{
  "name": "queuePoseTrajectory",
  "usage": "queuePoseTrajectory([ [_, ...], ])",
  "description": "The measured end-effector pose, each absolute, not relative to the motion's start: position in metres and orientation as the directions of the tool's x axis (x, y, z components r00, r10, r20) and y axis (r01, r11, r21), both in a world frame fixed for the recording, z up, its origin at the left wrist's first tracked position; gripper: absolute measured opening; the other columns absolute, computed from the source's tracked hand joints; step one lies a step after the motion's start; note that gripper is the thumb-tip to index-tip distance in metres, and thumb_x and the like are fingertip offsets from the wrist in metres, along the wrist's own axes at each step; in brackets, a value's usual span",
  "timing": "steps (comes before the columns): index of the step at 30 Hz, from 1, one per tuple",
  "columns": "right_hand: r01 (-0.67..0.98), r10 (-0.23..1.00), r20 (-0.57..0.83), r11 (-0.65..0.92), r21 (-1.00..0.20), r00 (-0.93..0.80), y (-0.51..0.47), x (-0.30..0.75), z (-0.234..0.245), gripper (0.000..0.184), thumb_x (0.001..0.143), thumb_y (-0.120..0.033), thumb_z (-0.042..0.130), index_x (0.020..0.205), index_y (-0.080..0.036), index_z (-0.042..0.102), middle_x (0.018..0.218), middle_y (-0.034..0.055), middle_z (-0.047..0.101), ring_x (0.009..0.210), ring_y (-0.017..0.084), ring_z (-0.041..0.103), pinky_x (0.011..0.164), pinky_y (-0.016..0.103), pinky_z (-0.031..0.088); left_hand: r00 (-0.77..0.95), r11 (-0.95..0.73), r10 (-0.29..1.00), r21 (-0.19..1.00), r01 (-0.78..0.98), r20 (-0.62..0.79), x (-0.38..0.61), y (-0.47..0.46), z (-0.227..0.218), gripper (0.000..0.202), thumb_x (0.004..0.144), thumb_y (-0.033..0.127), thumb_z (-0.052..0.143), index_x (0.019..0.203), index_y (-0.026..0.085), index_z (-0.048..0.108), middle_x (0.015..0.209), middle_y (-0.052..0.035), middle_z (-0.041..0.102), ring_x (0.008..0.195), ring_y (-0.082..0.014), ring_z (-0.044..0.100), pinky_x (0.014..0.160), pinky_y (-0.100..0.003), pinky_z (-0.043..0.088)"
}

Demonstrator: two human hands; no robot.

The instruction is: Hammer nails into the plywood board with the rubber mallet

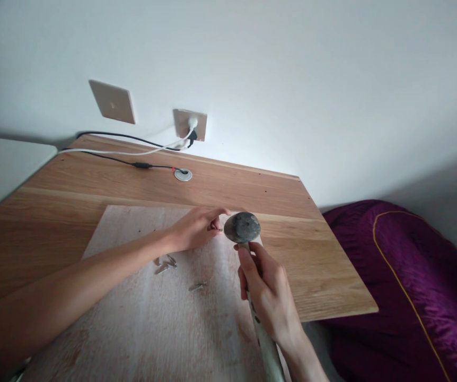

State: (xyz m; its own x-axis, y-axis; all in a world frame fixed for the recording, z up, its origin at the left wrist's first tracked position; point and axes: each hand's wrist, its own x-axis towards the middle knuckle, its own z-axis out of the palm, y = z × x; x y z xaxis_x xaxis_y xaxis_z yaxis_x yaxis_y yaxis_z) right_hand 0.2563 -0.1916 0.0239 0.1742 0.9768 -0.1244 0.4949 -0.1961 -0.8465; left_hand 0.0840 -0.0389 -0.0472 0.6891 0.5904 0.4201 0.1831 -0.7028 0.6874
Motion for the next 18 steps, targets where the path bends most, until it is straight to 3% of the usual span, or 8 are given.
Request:
queuePoseTrajectory([
  [4, 0.505, 0.977, -0.177, -0.213, -0.836, 0.12, -0.1894, 0.2558, 0.0239, 0.057, 0.101, -0.075, 0.054, 0.093, -0.02, 0.065, 0.055, -0.0049, 0.054, 0.046, 0.013, 0.051, 0.049, 0.027, 0.037, 0.685, -0.672, 0.607, 0.721, 0.169, 0.404, 0.084, -0.0387, -0.0466, 0.046, 0.087, 0.002, 0.059, 0.129, 0.019, 0.066, 0.088, -0.001, 0.08, 0.076, -0.015, 0.071, 0.076, -0.025, 0.049],
  [9, 0.45, 0.972, -0.12, -0.2, -0.871, 0.201, -0.1899, 0.2544, 0.0261, 0.054, 0.103, -0.072, 0.053, 0.108, -0.019, 0.065, 0.054, -0.007, 0.052, 0.046, 0.013, 0.049, 0.049, 0.026, 0.036, 0.692, -0.67, 0.6, 0.725, 0.16, 0.401, 0.0843, -0.0364, -0.0485, 0.046, 0.087, 0.006, 0.061, 0.132, 0.017, 0.064, 0.091, -0.0029, 0.079, 0.076, -0.0159, 0.07, 0.074, -0.026, 0.049],
  [14, 0.487, 0.973, -0.186, -0.228, -0.843, 0.133, -0.1871, 0.2548, 0.0277, 0.054, 0.101, -0.072, 0.055, 0.091, -0.02, 0.064, 0.056, -0.0045, 0.054, 0.046, 0.013, 0.052, 0.048, 0.027, 0.038, 0.694, -0.646, 0.611, 0.747, 0.157, 0.382, 0.0834, -0.037, -0.0447, 0.041, 0.088, 0.004, 0.06, 0.125, 0.018, 0.068, 0.086, -0.0014, 0.079, 0.075, -0.0155, 0.071, 0.074, -0.026, 0.05],
  [18, 0.454, 0.979, -0.121, -0.185, -0.872, 0.166, -0.1893, 0.2549, 0.0264, 0.05, 0.106, -0.068, 0.051, 0.104, -0.02, 0.066, 0.058, -0.0054, 0.055, 0.048, 0.013, 0.053, 0.05, 0.026, 0.04, 0.694, -0.654, 0.604, 0.742, 0.15, 0.392, 0.0827, -0.0368, -0.0429, 0.044, 0.088, 0.003, 0.06, 0.128, 0.02, 0.067, 0.088, -0.0003, 0.078, 0.076, -0.0146, 0.07, 0.072, -0.024, 0.049],
])
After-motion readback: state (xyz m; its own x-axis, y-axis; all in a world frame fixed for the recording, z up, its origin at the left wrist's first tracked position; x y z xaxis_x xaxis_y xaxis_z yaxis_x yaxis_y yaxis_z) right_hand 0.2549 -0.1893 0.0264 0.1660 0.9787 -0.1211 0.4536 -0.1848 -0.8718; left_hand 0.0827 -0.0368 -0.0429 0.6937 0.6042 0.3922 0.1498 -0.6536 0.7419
